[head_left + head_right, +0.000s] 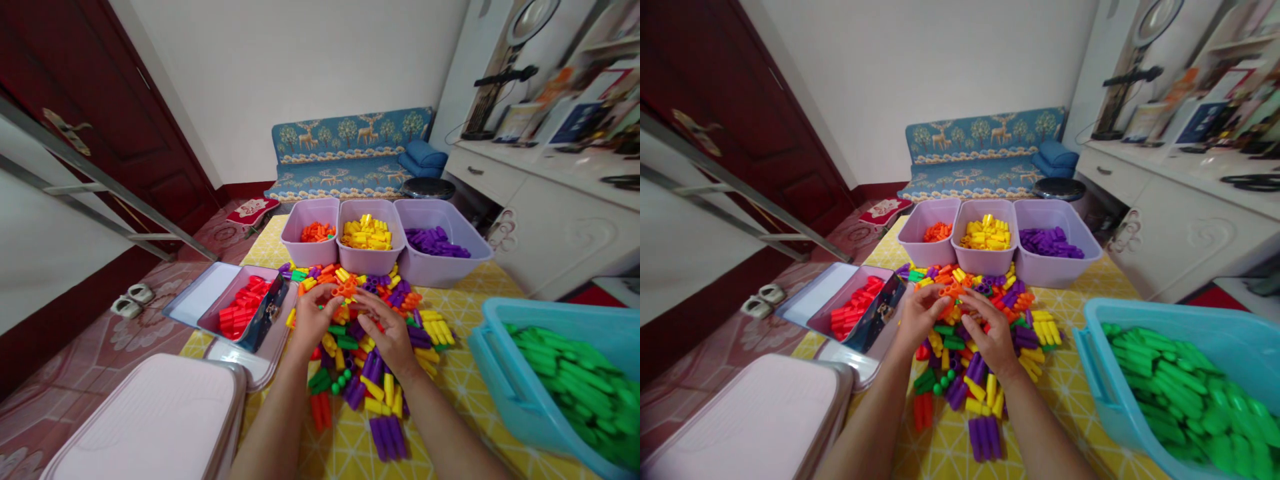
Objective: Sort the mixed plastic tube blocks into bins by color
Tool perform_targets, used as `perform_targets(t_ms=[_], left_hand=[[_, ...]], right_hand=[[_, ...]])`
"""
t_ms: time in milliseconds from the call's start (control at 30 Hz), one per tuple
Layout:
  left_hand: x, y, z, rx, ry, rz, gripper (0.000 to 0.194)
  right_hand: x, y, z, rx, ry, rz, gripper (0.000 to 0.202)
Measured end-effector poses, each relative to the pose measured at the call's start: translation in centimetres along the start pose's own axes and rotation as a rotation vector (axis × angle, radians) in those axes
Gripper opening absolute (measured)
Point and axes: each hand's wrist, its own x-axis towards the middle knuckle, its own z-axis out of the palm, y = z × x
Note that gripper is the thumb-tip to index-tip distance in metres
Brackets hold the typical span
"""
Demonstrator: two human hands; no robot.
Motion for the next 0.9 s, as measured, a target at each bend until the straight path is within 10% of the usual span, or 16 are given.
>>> perform_targets(t_ms=[167,433,633,900], left_hand=[[4.2,1.2,-0.7,-0.384,0.229,-0.144,0.043],[10.7,3.8,-2.6,-0.378,0.178,-0.046,0.051],[6.1,2.4,-2.0,-0.084,0.18,0.099,0.037],[-0.4,2.3,-3.0,0.828,-0.329,-0.014,0.044]], right_hand=[[0.3,-0.2,0.0,-0.061,-0.009,-0.042,0.02],[0.5,-0.3,0.1,-0.107,-0.047,-0.072,0.018],[0.4,-0.1,0.0,-0.115,-0.02,-0.069,0.018],[0.5,0.0,0.2,-0.125,0.0,-0.074,0.015]])
